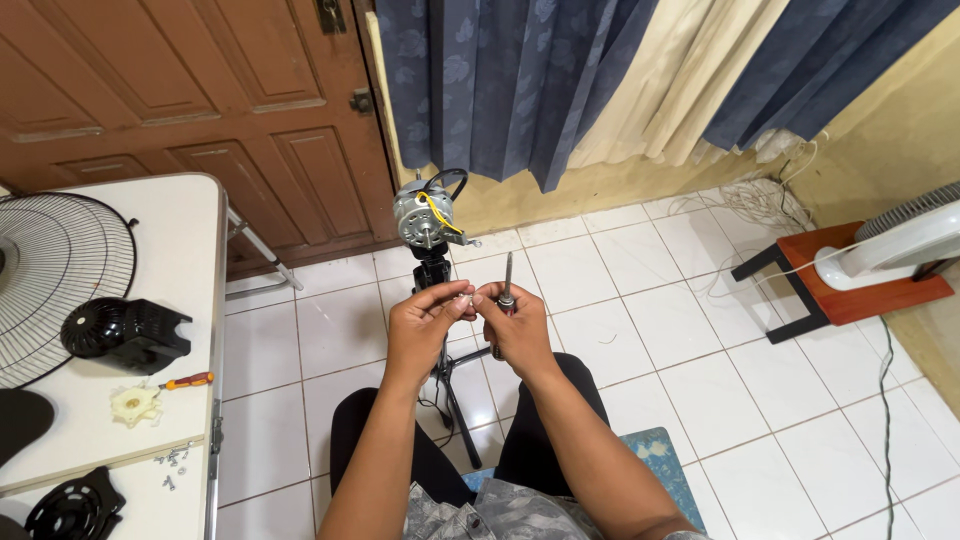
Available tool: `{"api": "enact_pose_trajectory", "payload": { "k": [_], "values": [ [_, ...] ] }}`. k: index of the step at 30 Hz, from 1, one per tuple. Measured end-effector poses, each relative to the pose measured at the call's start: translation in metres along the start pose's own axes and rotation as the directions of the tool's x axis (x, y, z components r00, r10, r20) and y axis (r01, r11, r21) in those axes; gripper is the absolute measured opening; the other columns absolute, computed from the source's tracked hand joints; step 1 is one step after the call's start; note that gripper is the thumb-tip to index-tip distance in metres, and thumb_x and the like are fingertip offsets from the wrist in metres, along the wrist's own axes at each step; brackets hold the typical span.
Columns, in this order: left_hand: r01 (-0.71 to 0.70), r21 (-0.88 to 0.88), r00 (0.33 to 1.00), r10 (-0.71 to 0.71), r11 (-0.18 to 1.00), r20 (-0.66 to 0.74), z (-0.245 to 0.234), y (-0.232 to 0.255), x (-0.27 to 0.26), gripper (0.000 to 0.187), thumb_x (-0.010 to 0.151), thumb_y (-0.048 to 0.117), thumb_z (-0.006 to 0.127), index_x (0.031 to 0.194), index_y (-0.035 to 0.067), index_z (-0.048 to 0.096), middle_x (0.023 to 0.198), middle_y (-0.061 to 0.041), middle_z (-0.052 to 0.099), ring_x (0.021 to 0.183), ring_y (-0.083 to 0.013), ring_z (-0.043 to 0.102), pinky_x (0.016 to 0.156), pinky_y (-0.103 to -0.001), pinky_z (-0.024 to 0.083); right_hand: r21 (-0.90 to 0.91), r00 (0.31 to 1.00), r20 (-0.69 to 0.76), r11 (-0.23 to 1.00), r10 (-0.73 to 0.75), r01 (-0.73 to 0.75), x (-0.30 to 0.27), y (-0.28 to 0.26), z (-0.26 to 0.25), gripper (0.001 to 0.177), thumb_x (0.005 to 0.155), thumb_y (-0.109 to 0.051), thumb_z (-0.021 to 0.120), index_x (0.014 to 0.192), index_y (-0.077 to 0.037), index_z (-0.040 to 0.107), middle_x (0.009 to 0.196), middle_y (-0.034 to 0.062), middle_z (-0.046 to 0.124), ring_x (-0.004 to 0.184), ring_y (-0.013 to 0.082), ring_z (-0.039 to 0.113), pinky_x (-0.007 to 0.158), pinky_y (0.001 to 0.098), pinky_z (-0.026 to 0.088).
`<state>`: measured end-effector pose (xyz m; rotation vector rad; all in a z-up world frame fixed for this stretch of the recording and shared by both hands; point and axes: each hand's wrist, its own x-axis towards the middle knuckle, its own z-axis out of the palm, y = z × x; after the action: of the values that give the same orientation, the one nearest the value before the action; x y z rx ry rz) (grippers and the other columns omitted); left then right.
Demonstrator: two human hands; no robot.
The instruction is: The person is repairing an electric fan motor. They align the stator and rotor, then use a screwdriver to tighten screws securing the motor housing.
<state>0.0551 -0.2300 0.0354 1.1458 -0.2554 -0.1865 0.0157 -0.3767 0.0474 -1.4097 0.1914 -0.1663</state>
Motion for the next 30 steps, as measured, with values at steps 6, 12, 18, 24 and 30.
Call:
{"api": "enact_pose_trajectory", "payload": {
  "k": [6,12,18,24,30],
  "values": [
    [0.03,0.073,0.996,-0.024,0.997,-0.086,-0.005,-0.005,-0.001,0.022,0.093,0.01,0.074,0.108,-0.007,0.073,0.086,-0.011,0.075,0.076,-0.0154,0.073,0.073,-0.029,0.062,0.043,1.0,0.021,0.999,-0.02,0.019,-0.002,0.005,0.003,0.013,0.095,-0.016,0.071,0.093,-0.003,0.069,0.059,-0.0043,0.057,0.044,0.0018,0.047,0.038,0.0202,0.033],
    [0.054,0.071,0.985,-0.041,0.996,-0.165,-0.003,-0.003,0.004,0.02,0.093,0.011,0.075,0.099,-0.008,0.072,0.079,-0.008,0.07,0.066,-0.0129,0.065,0.06,-0.028,0.057,-0.017,0.998,0.011,0.998,-0.064,0.064,0.0,0.008,0.006,0.013,0.094,-0.014,0.074,0.095,-0.002,0.07,0.058,-0.004,0.057,0.045,0.0014,0.047,0.04,0.0197,0.033],
    [-0.046,0.072,0.984,0.057,0.996,-0.17,-0.001,-0.003,0.005,0.02,0.093,0.009,0.076,0.103,-0.008,0.073,0.084,-0.009,0.071,0.071,-0.0124,0.066,0.066,-0.027,0.056,-0.022,0.997,0.019,0.997,-0.07,0.07,0.003,0.009,0.009,0.013,0.096,-0.016,0.072,0.095,-0.002,0.07,0.06,-0.0029,0.059,0.046,0.0014,0.047,0.04,0.0189,0.033],
    [0.007,-0.05,1.0,-0.008,0.999,-0.016,-0.01,0.0,0.004,0.025,0.092,0.008,0.071,0.113,-0.006,0.072,0.099,-0.009,0.077,0.083,-0.0142,0.073,0.08,-0.031,0.062,0.006,0.998,-0.017,0.998,-0.064,0.064,0.007,0.008,0.008,0.012,0.095,-0.014,0.072,0.096,-0.002,0.071,0.064,-0.002,0.063,0.048,0.002,0.05,0.04,0.0194,0.035],
    [0.052,-0.018,0.998,-0.052,0.999,-0.04,-0.011,-0.002,0.008,0.025,0.093,0.009,0.072,0.112,-0.007,0.072,0.09,-0.014,0.075,0.08,-0.0168,0.075,0.078,-0.032,0.064,0.058,0.998,0.011,0.997,-0.059,0.058,0.007,0.007,0.006,0.013,0.095,-0.014,0.073,0.096,-0.001,0.07,0.062,-0.0028,0.061,0.046,0.0021,0.048,0.04,0.0194,0.034]
  ]
}}
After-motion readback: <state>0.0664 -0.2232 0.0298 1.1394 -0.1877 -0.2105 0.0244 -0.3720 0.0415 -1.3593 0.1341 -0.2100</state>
